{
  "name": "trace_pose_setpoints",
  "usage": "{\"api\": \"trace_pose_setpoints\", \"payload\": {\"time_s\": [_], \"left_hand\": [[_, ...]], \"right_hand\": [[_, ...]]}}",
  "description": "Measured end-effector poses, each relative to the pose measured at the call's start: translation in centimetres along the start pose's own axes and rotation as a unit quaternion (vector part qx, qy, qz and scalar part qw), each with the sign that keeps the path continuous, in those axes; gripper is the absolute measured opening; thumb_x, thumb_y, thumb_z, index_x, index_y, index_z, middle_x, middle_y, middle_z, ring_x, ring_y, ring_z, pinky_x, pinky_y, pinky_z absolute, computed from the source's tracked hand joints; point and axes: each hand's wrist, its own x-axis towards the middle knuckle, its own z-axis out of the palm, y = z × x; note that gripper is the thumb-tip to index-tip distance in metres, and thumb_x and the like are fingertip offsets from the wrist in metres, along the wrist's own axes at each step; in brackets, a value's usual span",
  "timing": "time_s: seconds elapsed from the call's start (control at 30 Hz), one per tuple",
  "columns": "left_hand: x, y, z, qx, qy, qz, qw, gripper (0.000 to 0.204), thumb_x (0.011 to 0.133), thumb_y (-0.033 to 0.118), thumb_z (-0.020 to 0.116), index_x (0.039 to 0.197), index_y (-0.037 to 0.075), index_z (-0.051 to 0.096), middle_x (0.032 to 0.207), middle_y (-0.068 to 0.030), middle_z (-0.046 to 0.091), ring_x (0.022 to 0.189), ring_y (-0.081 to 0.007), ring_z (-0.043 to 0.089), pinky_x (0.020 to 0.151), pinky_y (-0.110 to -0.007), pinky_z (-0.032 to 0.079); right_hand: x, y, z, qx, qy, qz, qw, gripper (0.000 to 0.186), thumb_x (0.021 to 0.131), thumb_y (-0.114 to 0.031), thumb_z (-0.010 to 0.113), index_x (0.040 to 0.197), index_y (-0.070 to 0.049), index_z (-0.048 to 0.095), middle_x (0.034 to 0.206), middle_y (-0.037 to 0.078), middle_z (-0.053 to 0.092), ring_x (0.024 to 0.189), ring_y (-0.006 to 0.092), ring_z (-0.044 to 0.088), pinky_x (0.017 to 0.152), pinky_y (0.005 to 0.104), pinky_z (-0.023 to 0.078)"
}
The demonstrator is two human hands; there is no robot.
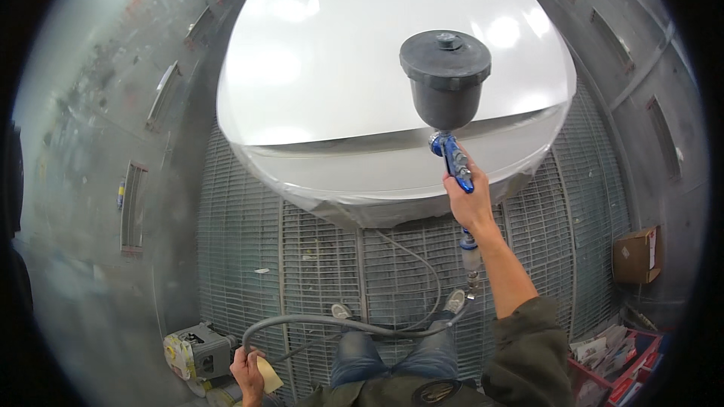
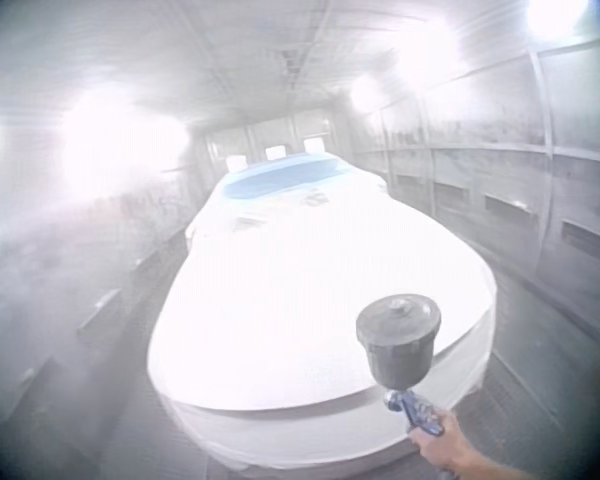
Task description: The person uses a spray gun to apply white paint to a car hood in a paint booth. After spraying, the person removes masking tape and newspaper from the edges of the hood.
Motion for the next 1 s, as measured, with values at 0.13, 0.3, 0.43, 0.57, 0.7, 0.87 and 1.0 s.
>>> {"api": "trace_pose_setpoints", "payload": {"time_s": [0.13,0.3,0.43,0.57,0.7,0.87,1.0], "left_hand": [[3.9,-9.5,-6.2,-0.115,0.069,-0.063,0.989,0.012,0.098,0.006,0.056,0.096,-0.003,0.064,0.078,-0.0114,0.066,0.062,-0.0150,0.057,0.060,-0.033,0.045],[3.7,-19.5,-15.8,-0.043,0.115,-0.092,0.988,0.032,0.105,0.022,0.057,0.123,-0.003,0.063,0.100,-0.0153,0.069,0.086,-0.0285,0.063,0.079,-0.038,0.051],[4.3,-24.3,-21.2,0.106,0.161,-0.057,0.980,0.033,0.107,0.020,0.051,0.128,-0.004,0.060,0.118,-0.0259,0.064,0.096,-0.0373,0.064,0.081,-0.043,0.056],[6.1,-34.7,-25.8,0.323,0.235,0.262,0.878,0.030,0.102,0.019,0.056,0.112,-0.008,0.066,0.100,-0.0285,0.068,0.084,-0.0396,0.064,0.073,-0.048,0.056],[9.4,-24.6,-27.6,0.135,0.358,0.009,0.924,0.029,0.101,0.026,0.060,0.105,0.000,0.072,0.090,-0.0216,0.071,0.077,-0.0380,0.064,0.073,-0.047,0.055],[19.1,-22.7,-29.3,0.041,0.236,-0.059,0.969,0.029,0.102,0.027,0.060,0.110,0.002,0.071,0.091,-0.0197,0.072,0.080,-0.0374,0.065,0.076,-0.045,0.054],[29.1,-22.3,-29.5,0.047,0.111,0.008,0.993,0.030,0.102,0.028,0.060,0.113,0.002,0.070,0.091,-0.0192,0.072,0.082,-0.0371,0.066,0.077,-0.045,0.054]], "right_hand": [[-0.6,-0.2,14.6,-0.017,-0.010,-0.041,0.999,0.064,0.088,-0.003,0.055,0.151,-0.010,0.049,0.079,-0.003,0.054,0.067,0.0060,0.047,0.061,0.0245,0.043],[-0.6,-0.9,37.1,-0.061,0.004,-0.160,0.985,0.067,0.082,-0.007,0.057,0.149,-0.015,0.050,0.069,0.011,0.057,0.064,0.0238,0.059,0.064,0.0397,0.049],[-1.1,-5.6,51.4,-0.143,-0.032,-0.117,0.982,0.067,0.084,-0.016,0.063,0.148,-0.006,0.044,0.091,0.020,0.071,0.085,0.0401,0.069,0.078,0.0492,0.055],[0.6,-6.1,62.3,-0.167,-0.046,-0.149,0.974,0.064,0.085,-0.016,0.062,0.147,-0.008,0.047,0.086,0.022,0.070,0.084,0.0376,0.071,0.080,0.0474,0.058],[-1.3,-10.2,64.7,0.051,-0.257,-0.013,0.965,0.061,0.086,-0.013,0.056,0.147,-0.018,0.052,0.073,0.015,0.066,0.064,0.0260,0.067,0.061,0.0396,0.060],[-3.6,-10.7,60.0,0.030,-0.197,-0.069,0.978,0.068,0.088,-0.015,0.056,0.155,-0.025,0.044,0.079,0.009,0.067,0.059,0.0179,0.063,0.054,0.0335,0.057],[-6.0,-13.0,50.6,0.025,-0.182,-0.021,0.983,0.069,0.093,-0.014,0.057,0.158,-0.020,0.038,0.093,0.007,0.070,0.071,0.0109,0.061,0.070,0.0293,0.054]]}}
